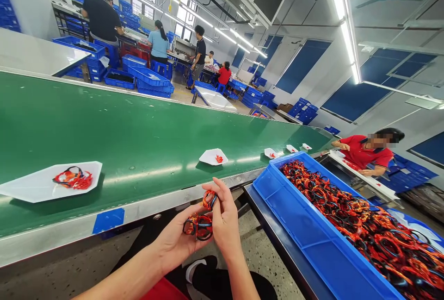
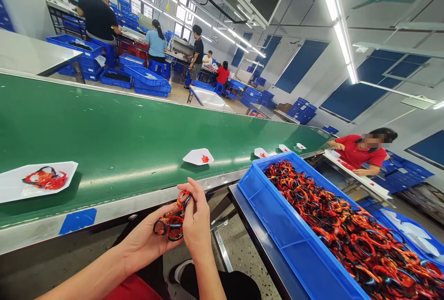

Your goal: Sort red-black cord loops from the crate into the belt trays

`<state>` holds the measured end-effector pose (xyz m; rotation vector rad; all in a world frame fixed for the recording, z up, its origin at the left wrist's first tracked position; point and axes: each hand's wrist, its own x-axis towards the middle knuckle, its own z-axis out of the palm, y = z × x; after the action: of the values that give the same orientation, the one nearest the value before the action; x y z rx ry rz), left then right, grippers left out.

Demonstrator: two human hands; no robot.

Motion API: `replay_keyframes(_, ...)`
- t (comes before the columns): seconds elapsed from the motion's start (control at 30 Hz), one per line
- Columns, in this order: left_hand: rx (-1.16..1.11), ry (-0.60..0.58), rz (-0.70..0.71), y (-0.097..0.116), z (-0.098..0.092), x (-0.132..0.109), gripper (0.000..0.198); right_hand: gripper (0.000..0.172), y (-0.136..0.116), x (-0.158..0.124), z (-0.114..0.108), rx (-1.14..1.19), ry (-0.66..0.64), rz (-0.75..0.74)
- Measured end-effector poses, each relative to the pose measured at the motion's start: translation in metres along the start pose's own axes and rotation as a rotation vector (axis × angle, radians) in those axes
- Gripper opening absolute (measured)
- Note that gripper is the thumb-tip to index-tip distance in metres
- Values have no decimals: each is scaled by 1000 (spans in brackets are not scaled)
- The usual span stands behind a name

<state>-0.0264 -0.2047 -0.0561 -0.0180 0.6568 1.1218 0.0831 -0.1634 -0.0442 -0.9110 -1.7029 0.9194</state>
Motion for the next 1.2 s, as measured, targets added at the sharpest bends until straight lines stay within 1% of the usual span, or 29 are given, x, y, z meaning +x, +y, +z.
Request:
replay_keyframes(0.17,6,-3,9,0,-2,4,15,37,3,0,1,48,4,45)
replay_keyframes(0.33,8,30,19,0,-4,4,16,38,6,-1,0,76,8,103)
replay_keyframes(0.4,0,38,25,0,-5,4,18,33,10,-1,-1,30,18,117)
replay_keyframes(0.47,-17,40,35,1,-5,4,19,24,16,0,0,32,49,181)
replay_keyframes(0.5,-26,42,38,1,-5,4,19,21,19,1,0,96,79,254)
replay_keyframes(0.53,-34,46,37,1,-5,3,19,20,22,2,1,214,115,352)
replay_keyframes(0.6,-46,52,37,2,-6,2,20,22,28,6,1,561,173,569)
replay_keyframes(0.63,-54,56,39,2,-6,1,21,22,29,8,0,741,195,651)
replay_keyframes(0.7,-84,64,57,4,-6,-1,22,16,31,11,-2,1029,222,742)
replay_keyframes(0.73,-103,71,70,6,-7,-2,21,12,31,12,-4,1122,227,767)
replay_keyframes(0.8,-134,92,99,9,-8,-4,18,9,31,14,-5,1225,227,798)
replay_keyframes(0.9,-163,112,138,15,-9,-8,18,9,30,15,-4,1256,189,816)
replay_keyframes(1.03,-210,94,146,21,-12,-12,21,10,32,16,1,1201,165,804)
replay_keyframes(1.2,-251,81,157,27,-13,-13,22,5,32,17,5,1132,100,756)
